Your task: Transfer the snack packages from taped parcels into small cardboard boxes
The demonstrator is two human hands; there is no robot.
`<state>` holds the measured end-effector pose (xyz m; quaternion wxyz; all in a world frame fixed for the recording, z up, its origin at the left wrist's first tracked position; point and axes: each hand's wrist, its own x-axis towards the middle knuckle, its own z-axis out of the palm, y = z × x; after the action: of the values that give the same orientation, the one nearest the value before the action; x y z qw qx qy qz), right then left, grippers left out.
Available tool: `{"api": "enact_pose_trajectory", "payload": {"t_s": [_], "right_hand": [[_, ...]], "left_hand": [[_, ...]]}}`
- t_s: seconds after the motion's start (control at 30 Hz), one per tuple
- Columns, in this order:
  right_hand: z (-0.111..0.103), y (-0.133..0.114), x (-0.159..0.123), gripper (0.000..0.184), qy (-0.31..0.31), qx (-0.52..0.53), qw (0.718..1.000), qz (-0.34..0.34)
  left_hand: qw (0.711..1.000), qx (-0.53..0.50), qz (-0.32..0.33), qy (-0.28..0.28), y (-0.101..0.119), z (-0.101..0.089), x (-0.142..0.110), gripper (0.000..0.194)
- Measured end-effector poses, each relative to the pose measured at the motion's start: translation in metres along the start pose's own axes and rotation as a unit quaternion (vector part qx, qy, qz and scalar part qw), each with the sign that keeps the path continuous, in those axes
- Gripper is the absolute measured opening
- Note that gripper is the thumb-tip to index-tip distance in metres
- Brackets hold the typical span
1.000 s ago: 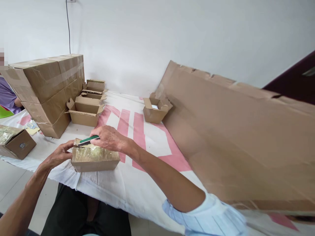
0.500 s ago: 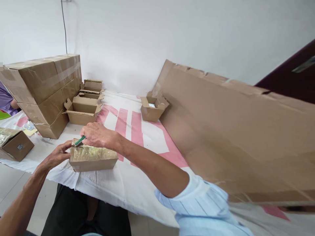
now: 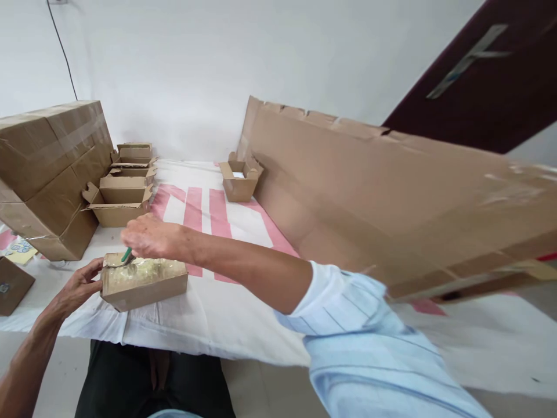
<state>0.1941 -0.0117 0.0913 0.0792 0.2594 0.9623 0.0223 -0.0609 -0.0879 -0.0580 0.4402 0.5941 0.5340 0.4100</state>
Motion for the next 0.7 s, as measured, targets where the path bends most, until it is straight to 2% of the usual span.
{"api": "enact_pose_trajectory", "payload": {"t_s": [0.17, 0.3, 0.47, 0.6, 0.7], "right_hand": [[0.017, 0.026, -0.030, 0.020, 0.016, 0.028, 0.999, 0.028], [0.023, 0.035, -0.037, 0.018, 0.017, 0.015, 0.999, 0.037], [0.035, 0.051, -0.052, 0.020, 0.046, 0.000, 0.998, 0.045], [0.048, 0.075, -0.084, 0.021, 0.060, 0.031, 0.994, 0.087], [0.064, 0.097, -0.121, 0.023, 0.106, 0.096, 0.983, 0.117]], "left_hand": [[1.000, 0.007, -0.009, 0.003, -0.002, -0.001, 0.002, 0.068], [1.000, 0.019, -0.004, 0.006, 0.000, -0.001, 0.002, 0.064], [1.000, 0.021, -0.001, 0.005, 0.003, -0.002, 0.000, 0.063], [1.000, 0.017, 0.002, 0.002, 0.006, -0.001, 0.001, 0.062], [1.000, 0.018, 0.000, 0.002, 0.007, -0.001, 0.001, 0.060]]}}
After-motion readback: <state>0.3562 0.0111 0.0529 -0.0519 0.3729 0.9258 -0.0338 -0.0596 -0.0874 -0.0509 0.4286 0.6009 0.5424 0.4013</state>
